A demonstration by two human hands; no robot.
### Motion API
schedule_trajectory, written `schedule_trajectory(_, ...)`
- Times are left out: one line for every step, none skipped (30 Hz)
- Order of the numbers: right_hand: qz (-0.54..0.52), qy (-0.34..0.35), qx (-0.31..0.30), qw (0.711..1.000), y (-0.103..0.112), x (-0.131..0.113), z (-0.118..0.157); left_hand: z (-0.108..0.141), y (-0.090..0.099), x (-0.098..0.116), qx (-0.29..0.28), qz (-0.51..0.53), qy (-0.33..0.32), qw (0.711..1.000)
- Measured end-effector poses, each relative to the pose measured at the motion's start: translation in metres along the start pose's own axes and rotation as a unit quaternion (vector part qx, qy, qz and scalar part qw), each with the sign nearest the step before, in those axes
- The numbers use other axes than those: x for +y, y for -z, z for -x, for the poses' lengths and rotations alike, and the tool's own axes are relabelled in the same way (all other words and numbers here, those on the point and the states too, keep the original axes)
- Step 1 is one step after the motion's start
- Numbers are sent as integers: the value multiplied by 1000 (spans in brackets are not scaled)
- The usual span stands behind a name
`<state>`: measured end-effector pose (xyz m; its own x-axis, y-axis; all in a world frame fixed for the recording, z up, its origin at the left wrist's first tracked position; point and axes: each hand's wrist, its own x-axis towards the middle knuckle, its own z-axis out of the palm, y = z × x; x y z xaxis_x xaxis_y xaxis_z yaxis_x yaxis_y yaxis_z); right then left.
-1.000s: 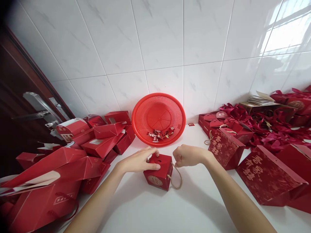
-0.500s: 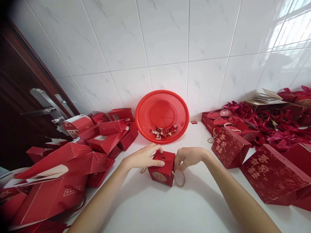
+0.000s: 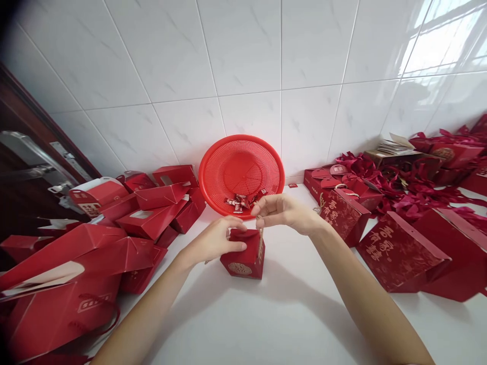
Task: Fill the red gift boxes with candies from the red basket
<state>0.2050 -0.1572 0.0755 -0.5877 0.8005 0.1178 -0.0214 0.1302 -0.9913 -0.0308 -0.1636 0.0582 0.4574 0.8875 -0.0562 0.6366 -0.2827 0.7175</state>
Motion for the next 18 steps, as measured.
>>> schedule_trajectory(4, 13, 12, 1000, -2, -2, 2, 2, 4, 2, 2, 64, -13, 998)
schedule_trajectory(10, 24, 27, 999, -5, -5, 4, 4, 8, 5, 5, 135, -32, 990)
schedule_trajectory(17, 32, 45, 998, -7, -7, 5, 7, 12, 8, 8, 205, -57, 977)
schedule_trajectory(24, 39, 63, 997, -10, -9, 7, 11, 16, 10, 9, 266, -85, 960)
schedule_trajectory(33, 44, 81, 995, -13, -11, 8, 15, 20, 13, 8, 313, -113, 943)
schedule_trajectory(41, 51, 95, 993, -16, -12, 9, 18, 22, 16, 4, 347, -137, 928)
schedule_trajectory(54, 60, 110, 991, -19, -14, 10, 22, 23, 18, -6, 368, -155, 917)
schedule_trajectory(73, 70, 124, 987, -23, -14, 11, 25, 22, 20, -18, 378, -168, 910)
schedule_trajectory(97, 81, 137, 983, -27, -15, 12, 27, 20, 22, -28, 383, -178, 906)
schedule_trajectory(124, 92, 145, 977, -31, -14, 13, 28, 16, 24, -34, 385, -189, 903)
schedule_trajectory(151, 102, 153, 971, -36, -14, 13, 29, 12, 25, -36, 386, -199, 900)
schedule_trajectory(173, 110, 158, 966, -41, -13, 13, 29, 7, 27, -38, 388, -207, 897)
schedule_trajectory(187, 115, 161, 962, -46, -11, 13, 29, 1, 28, -39, 390, -213, 895)
schedule_trajectory(194, 119, 165, 960, -51, -9, 12, 29, -4, 30, -42, 393, -216, 893)
schedule_trajectory(198, 122, 172, 957, -56, -7, 11, 28, -8, 31, -46, 394, -217, 892)
schedule_trajectory(202, 125, 184, 954, -59, -4, 10, 28, -11, 31, -52, 394, -218, 891)
schedule_trajectory(211, 127, 198, 949, -63, -1, 9, 28, -13, 32, -55, 394, -219, 891)
schedule_trajectory(222, 127, 214, 943, -65, 2, 8, 28, -15, 32, -58, 392, -223, 891)
